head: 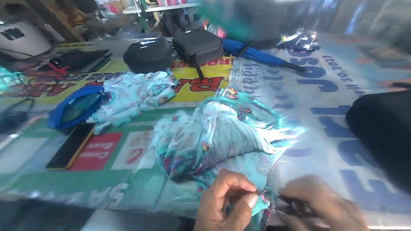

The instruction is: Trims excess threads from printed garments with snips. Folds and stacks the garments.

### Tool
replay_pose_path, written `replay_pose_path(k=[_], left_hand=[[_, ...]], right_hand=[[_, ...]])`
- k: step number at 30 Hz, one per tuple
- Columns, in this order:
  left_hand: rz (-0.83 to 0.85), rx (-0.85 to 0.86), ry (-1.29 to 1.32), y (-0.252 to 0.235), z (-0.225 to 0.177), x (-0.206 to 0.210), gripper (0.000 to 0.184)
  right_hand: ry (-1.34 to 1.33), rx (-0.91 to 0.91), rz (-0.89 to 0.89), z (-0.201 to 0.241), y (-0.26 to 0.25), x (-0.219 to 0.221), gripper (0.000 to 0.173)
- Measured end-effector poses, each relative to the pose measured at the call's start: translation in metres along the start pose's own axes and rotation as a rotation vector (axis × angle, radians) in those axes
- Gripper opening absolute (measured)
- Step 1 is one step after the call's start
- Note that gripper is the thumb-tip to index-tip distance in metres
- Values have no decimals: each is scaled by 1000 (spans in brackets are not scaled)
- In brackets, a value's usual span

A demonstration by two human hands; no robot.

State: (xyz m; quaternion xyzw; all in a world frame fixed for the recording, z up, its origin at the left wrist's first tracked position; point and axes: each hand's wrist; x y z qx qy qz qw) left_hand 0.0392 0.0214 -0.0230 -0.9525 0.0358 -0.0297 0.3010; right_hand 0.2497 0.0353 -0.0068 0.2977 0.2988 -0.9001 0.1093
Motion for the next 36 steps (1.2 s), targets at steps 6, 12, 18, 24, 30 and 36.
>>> replay_pose_path(k=[6, 12, 18, 24, 30, 36], left_hand=[[18, -6, 3, -1, 2, 1, 9], [26, -13, 17, -2, 3, 2, 10], [32, -20, 18, -1, 4, 2, 11], [32, -1, -54, 0, 3, 3, 10], [28, 8, -88, 1, 4, 3, 11], [44, -2, -74, 3, 6, 2, 10]], right_hand=[[-95, -28, 10, -10, -4, 9, 20], [-118, -34, -2, -11, -3, 11, 16], [-101, -35, -8, -13, -1, 12, 17], [-23, -45, -11, -10, 1, 14, 17], [-45, -30, -8, -12, 2, 17, 16], [-250, -7, -8, -15, 1, 20, 13]])
Point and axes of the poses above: each hand's wrist, its own y-axis away from the middle knuckle, its own x-axis out of the palm, z = x × y, and after that the axes turned 4 degrees about x, right-handed
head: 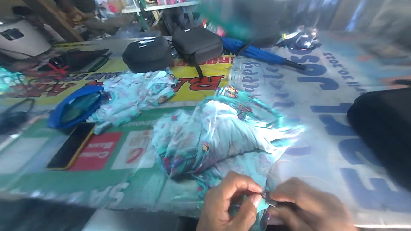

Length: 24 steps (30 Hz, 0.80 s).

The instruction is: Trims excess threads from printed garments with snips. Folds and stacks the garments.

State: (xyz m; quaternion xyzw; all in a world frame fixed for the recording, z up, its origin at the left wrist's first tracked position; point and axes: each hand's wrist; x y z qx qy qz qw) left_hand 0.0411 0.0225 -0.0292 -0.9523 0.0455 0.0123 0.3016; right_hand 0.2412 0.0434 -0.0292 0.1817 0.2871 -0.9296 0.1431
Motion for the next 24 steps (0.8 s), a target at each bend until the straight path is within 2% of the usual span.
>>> replay_pose_path(k=[3, 5, 8, 10, 13, 19, 24], left_hand=[[8, -27, 48, 0, 3, -3, 11], [12, -55, 111, -1, 6, -5, 12], [31, -97, 240, -1, 10, -10, 13], [32, -118, 284, -2, 12, -13, 13], [41, -125, 301, -3, 13, -14, 15], [136, -101, 117, -3, 7, -13, 25], [143, -111, 5, -1, 4, -10, 12]], right_hand=[[-393, 126, 56, -5, -3, 5, 25], [-496, 209, 124, -10, -5, 7, 34], [-666, 249, 170, -23, -8, 9, 11], [-827, 243, 210, -29, -10, 8, 8], [-1000, 335, 245, -26, -9, 6, 11], [-1076, 353, 251, -20, -12, 6, 16], [-1049, 364, 252, -17, -13, 6, 15]])
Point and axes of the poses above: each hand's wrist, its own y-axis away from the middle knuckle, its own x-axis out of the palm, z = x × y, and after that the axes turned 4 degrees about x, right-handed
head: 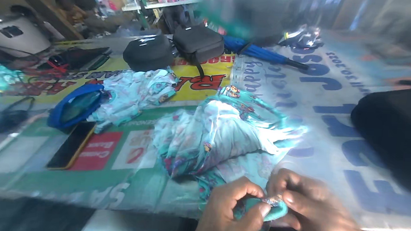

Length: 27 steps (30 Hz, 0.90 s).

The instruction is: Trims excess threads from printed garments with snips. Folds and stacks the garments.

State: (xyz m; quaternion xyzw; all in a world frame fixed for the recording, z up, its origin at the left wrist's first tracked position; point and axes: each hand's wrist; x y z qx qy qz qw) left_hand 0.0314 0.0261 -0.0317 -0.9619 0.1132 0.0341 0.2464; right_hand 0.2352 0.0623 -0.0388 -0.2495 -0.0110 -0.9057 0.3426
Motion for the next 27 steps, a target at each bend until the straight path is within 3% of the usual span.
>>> replay_pose_path(k=[3, 8, 13, 15, 20, 24, 27], left_hand=[[-5, 10, 105, 1, -3, 0, 13], [-101, -39, 179, 3, -7, 7, 11], [-148, -28, 118, 4, -9, 16, 11], [-143, -28, 90, 4, -8, 17, 13], [-145, -59, 140, 6, -4, 22, 15], [-103, -59, 152, 6, -4, 24, 19], [-175, -97, 157, 6, -1, 23, 15]], right_hand=[[66, -36, -35, 0, 0, 1, 12], [670, -312, -341, 3, 8, 18, 11], [905, -396, -335, 2, 14, 28, 15], [906, -389, -359, 0, 13, 29, 11], [617, -294, -334, -4, 11, 28, 6], [538, -310, -294, -8, 13, 25, 11], [530, -356, -237, -4, 19, 28, 9]])
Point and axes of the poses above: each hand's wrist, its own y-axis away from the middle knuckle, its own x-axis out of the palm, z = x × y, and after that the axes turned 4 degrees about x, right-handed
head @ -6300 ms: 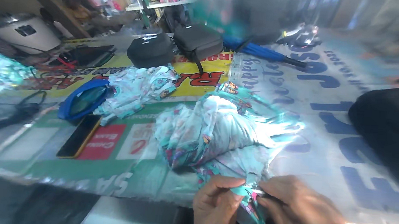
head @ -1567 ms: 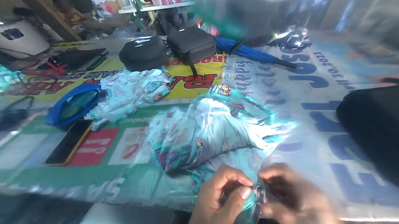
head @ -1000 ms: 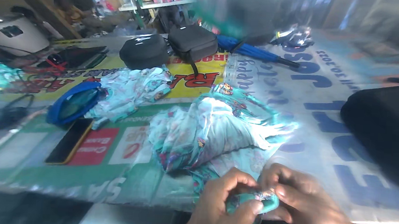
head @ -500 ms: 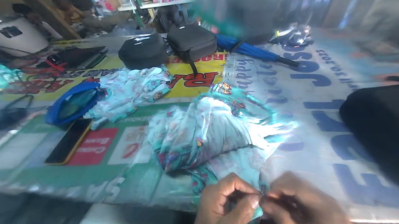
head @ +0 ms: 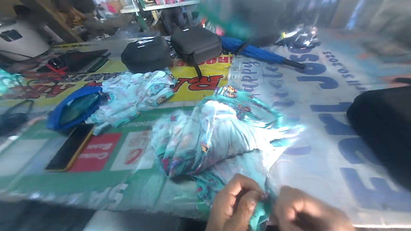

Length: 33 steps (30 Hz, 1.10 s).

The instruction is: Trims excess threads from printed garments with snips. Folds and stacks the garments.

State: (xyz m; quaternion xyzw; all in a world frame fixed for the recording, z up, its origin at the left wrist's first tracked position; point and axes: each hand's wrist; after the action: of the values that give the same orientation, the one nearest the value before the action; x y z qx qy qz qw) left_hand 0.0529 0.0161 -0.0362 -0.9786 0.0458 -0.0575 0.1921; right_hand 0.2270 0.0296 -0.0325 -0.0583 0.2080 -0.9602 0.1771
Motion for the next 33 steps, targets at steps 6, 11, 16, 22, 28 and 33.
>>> replay_pose_path(k=[6, 11, 16, 22, 28, 33], left_hand=[[-60, -76, 149, -1, 1, -5, 14], [-57, -75, 150, -1, 1, -8, 18], [-146, -56, 227, -6, -1, -16, 12], [-128, 621, -844, 1, -2, -16, 15], [178, 937, -1499, -73, -24, -39, 17], [508, 405, -1557, -113, 22, -77, 43]], right_hand=[[143, -48, 22, 8, 2, -5, 9], [321, 47, -44, -8, -2, -4, 28], [-78, 220, 48, -22, -6, -10, 9], [-250, 246, -64, -7, -35, -20, 9], [164, 46, -84, 24, -101, -19, 18], [599, 95, 11, -19, -117, -35, 35]])
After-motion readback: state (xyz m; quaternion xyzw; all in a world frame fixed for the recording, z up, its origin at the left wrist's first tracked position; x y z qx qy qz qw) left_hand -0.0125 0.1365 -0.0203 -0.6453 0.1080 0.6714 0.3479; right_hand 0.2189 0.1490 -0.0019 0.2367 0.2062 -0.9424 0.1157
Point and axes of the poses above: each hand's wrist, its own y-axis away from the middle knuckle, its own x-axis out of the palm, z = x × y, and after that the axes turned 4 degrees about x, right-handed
